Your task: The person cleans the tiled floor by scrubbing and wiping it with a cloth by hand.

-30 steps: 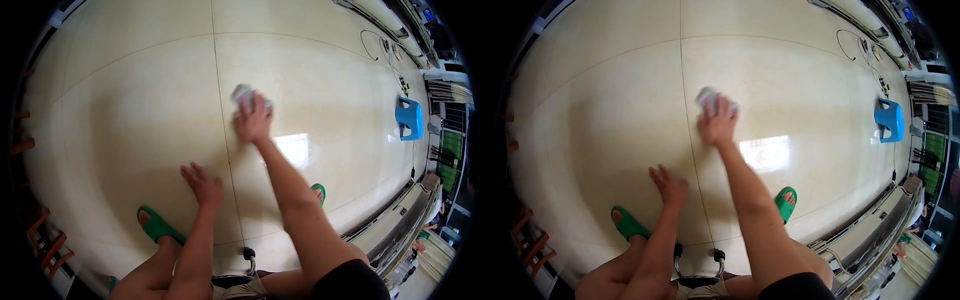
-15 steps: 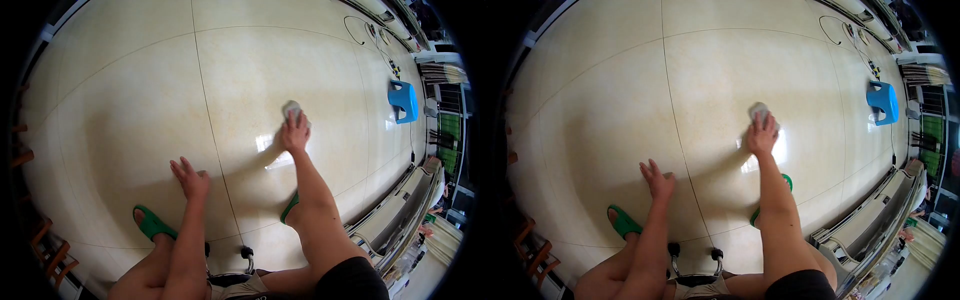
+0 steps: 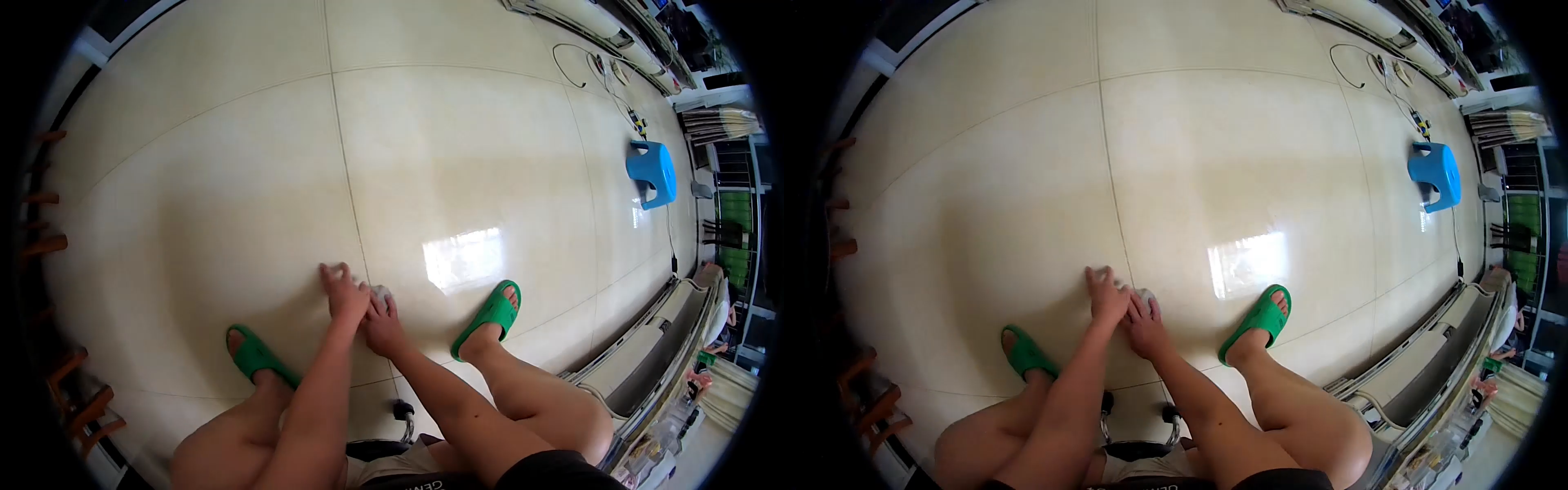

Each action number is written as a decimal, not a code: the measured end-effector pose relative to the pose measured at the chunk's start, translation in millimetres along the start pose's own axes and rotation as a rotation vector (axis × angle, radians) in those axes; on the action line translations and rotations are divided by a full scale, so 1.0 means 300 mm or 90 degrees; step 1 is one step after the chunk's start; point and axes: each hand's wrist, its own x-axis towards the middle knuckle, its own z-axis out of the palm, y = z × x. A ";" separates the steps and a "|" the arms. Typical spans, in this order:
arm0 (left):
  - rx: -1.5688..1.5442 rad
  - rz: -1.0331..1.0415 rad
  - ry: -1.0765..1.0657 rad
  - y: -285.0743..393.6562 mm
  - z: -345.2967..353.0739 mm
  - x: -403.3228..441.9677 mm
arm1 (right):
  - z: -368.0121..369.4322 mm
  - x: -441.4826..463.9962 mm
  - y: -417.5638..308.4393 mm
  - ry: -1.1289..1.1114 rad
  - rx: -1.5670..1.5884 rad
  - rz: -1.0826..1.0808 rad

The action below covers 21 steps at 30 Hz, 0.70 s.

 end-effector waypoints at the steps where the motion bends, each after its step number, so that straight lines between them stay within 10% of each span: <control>1: -0.017 0.033 -0.046 -0.015 0.014 0.007 | 0.024 -0.008 0.003 -0.061 -0.006 -0.077; 12: 0.042 0.258 -0.059 0.017 0.024 -0.211 | -0.196 0.068 0.233 0.179 0.195 0.225; 21: 0.011 0.256 -0.047 -0.065 -0.178 -0.394 | -0.262 -0.004 -0.017 -0.003 0.535 0.310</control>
